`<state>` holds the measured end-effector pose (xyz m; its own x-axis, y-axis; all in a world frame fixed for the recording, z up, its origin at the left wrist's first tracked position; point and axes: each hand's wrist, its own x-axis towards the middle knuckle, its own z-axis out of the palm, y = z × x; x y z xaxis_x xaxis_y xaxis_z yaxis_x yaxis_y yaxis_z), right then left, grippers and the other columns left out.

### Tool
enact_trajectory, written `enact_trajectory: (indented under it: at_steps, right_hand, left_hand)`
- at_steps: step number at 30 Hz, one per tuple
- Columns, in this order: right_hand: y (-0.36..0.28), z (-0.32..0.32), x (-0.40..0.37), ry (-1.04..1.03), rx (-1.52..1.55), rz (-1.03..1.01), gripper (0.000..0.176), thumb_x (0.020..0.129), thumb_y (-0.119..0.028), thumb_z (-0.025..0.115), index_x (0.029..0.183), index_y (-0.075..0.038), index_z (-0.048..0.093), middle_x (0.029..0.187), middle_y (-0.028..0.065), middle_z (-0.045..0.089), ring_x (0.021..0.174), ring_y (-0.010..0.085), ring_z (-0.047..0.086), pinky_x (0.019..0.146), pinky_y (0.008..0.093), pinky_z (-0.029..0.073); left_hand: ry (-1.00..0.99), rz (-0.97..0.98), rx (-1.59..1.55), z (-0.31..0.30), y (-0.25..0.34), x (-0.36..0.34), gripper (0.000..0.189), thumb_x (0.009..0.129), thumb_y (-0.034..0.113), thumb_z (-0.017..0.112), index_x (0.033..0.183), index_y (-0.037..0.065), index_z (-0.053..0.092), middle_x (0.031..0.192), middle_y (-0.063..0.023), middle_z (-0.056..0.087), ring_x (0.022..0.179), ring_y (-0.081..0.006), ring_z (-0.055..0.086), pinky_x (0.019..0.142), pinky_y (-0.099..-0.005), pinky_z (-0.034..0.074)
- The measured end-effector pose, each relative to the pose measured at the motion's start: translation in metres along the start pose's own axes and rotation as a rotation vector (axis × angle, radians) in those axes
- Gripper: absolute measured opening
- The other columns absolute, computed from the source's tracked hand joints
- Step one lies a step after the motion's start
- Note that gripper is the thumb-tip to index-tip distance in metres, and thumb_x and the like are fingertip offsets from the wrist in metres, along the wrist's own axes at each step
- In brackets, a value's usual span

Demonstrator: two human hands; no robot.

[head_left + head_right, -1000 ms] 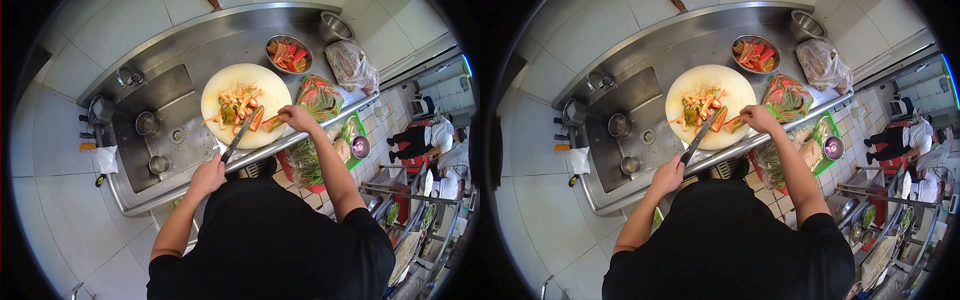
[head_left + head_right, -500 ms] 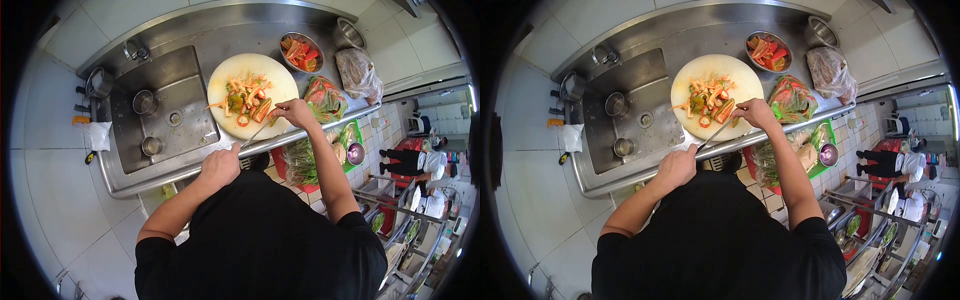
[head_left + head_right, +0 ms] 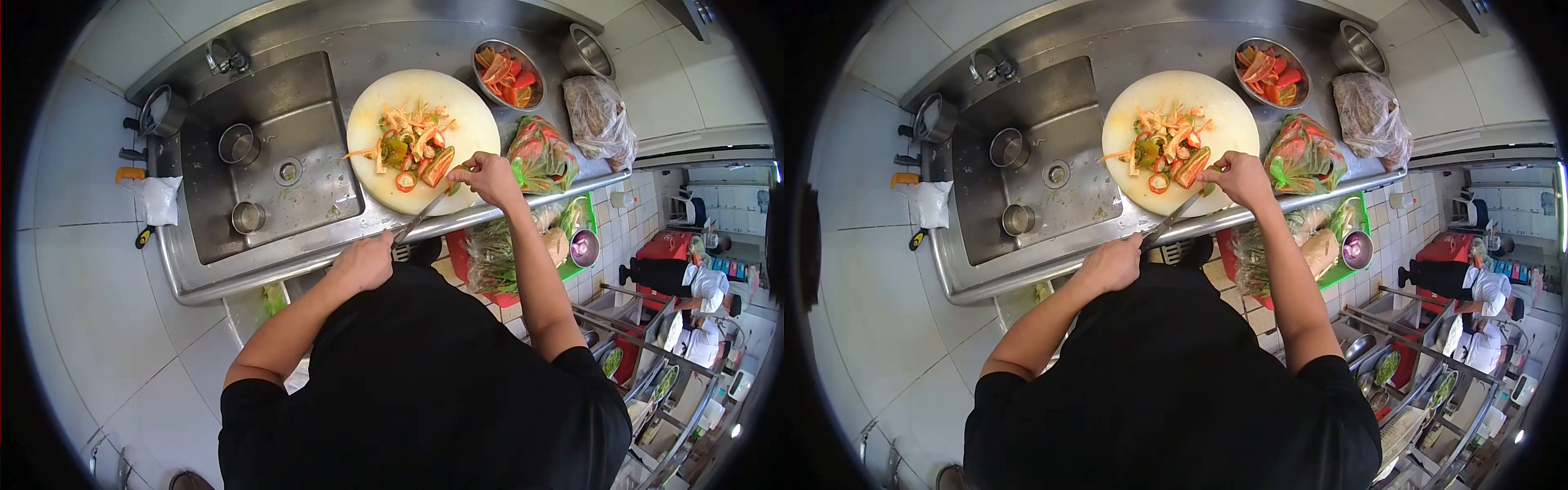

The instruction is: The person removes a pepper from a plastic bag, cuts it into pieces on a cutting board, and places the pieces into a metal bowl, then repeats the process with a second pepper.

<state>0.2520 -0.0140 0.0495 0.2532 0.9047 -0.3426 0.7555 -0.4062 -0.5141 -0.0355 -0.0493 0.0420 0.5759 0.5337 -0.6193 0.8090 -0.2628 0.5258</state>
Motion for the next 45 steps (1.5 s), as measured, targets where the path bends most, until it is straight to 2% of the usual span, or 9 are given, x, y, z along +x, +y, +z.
enact_trajectory:
  at_steps: [9, 19, 22, 24, 28, 31, 33, 36, 45]
  right_hand:
    - [0.008, 0.002, 0.002, -0.005, 0.047, 0.006, 0.059, 0.07, -0.055, 0.083, 0.085, 0.001, 0.071, 0.069, 0.0116, 0.067, 0.064, 0.0241, 0.065, 0.064, 0.0379, 0.051]
    - [0.011, 0.004, -0.001, 0.02, 0.131, 0.024, 0.05, 0.075, -0.047, 0.083, 0.086, 0.001, 0.07, 0.068, 0.0102, 0.067, 0.061, 0.0194, 0.064, 0.06, 0.0344, 0.051]
    - [0.016, 0.004, -0.001, 0.074, 0.044, -0.012, 0.043, 0.079, -0.039, 0.08, 0.088, 0.002, 0.07, 0.07, 0.0119, 0.068, 0.061, 0.0205, 0.064, 0.061, 0.0348, 0.051]
    - [0.031, 0.005, 0.002, 0.127, -0.031, -0.04, 0.039, 0.081, -0.036, 0.078, 0.089, 0.002, 0.071, 0.072, 0.0131, 0.068, 0.062, 0.0217, 0.065, 0.062, 0.0352, 0.052]
    - [0.065, -0.007, 0.006, 0.083, 0.144, 0.027, 0.035, 0.084, -0.032, 0.071, 0.099, 0.0, 0.071, 0.079, 0.0167, 0.069, 0.069, 0.0278, 0.067, 0.068, 0.0367, 0.053]
    - [0.066, -0.021, 0.002, 0.072, 0.092, -0.006, 0.033, 0.088, -0.032, 0.067, 0.103, -0.003, 0.071, 0.084, 0.0171, 0.071, 0.076, 0.0305, 0.068, 0.073, 0.0382, 0.054]
    - [0.056, -0.026, 0.002, 0.063, -0.06, -0.122, 0.029, 0.092, -0.029, 0.059, 0.104, -0.006, 0.071, 0.095, 0.017, 0.071, 0.091, 0.0331, 0.069, 0.082, 0.0416, 0.053]
    - [0.035, -0.03, 0.006, -0.002, -0.178, -0.252, 0.029, 0.092, -0.028, 0.059, 0.106, -0.006, 0.071, 0.103, 0.018, 0.07, 0.098, 0.0354, 0.066, 0.087, 0.0433, 0.051]
    - [0.002, -0.016, 0.013, -0.11, -0.243, -0.39, 0.031, 0.09, -0.027, 0.065, 0.109, -0.004, 0.068, 0.107, 0.0189, 0.067, 0.101, 0.0374, 0.064, 0.09, 0.0448, 0.049]
  left_hand:
    - [0.142, 0.034, -0.031, -0.013, 0.016, -0.02, 0.023, 0.096, 0.017, 0.046, 0.109, -0.001, 0.05, 0.085, -0.0293, 0.066, 0.085, -0.0475, 0.064, 0.081, -0.0564, 0.049]
    - [0.026, 0.004, -0.035, 0.013, -0.007, 0.01, 0.028, 0.097, 0.02, 0.045, 0.118, 0.001, 0.051, 0.094, -0.0313, 0.066, 0.097, -0.0472, 0.063, 0.086, -0.0567, 0.048]
    - [0.135, 0.146, -0.019, 0.013, -0.017, 0.017, 0.027, 0.099, 0.021, 0.044, 0.117, 0.001, 0.05, 0.083, -0.0253, 0.067, 0.079, -0.0403, 0.068, 0.072, -0.0519, 0.054]
    - [-0.223, -0.095, -0.464, -0.003, -0.014, 0.013, 0.023, 0.1, 0.021, 0.043, 0.112, 0.002, 0.05, 0.069, -0.0168, 0.063, 0.056, -0.0282, 0.064, 0.051, -0.042, 0.053]
    - [-0.198, -0.087, -0.571, 0.0, -0.024, 0.008, 0.02, 0.101, 0.021, 0.042, 0.108, 0.003, 0.049, 0.061, -0.0097, 0.055, 0.043, -0.0175, 0.053, 0.038, -0.0319, 0.044]
    - [-0.142, -0.091, -0.385, 0.0, -0.027, 0.002, 0.02, 0.1, 0.022, 0.044, 0.106, 0.004, 0.051, 0.066, -0.0153, 0.061, 0.05, -0.0287, 0.061, 0.048, -0.0416, 0.05]
    - [0.272, 0.183, 0.029, 0.006, -0.04, -0.004, 0.022, 0.099, 0.025, 0.046, 0.104, 0.004, 0.052, 0.073, -0.0223, 0.064, 0.064, -0.041, 0.064, 0.062, -0.0516, 0.052]
    - [0.247, 0.083, 0.083, -0.026, -0.009, -0.02, 0.022, 0.097, 0.026, 0.048, 0.101, 0.005, 0.054, 0.08, -0.0259, 0.066, 0.077, -0.0471, 0.064, 0.075, -0.057, 0.05]
    - [0.352, 0.074, 0.275, -0.045, 0.004, -0.018, 0.018, 0.096, 0.02, 0.047, 0.099, 0.005, 0.055, 0.073, -0.0228, 0.066, 0.07, -0.0449, 0.066, 0.065, -0.0554, 0.052]
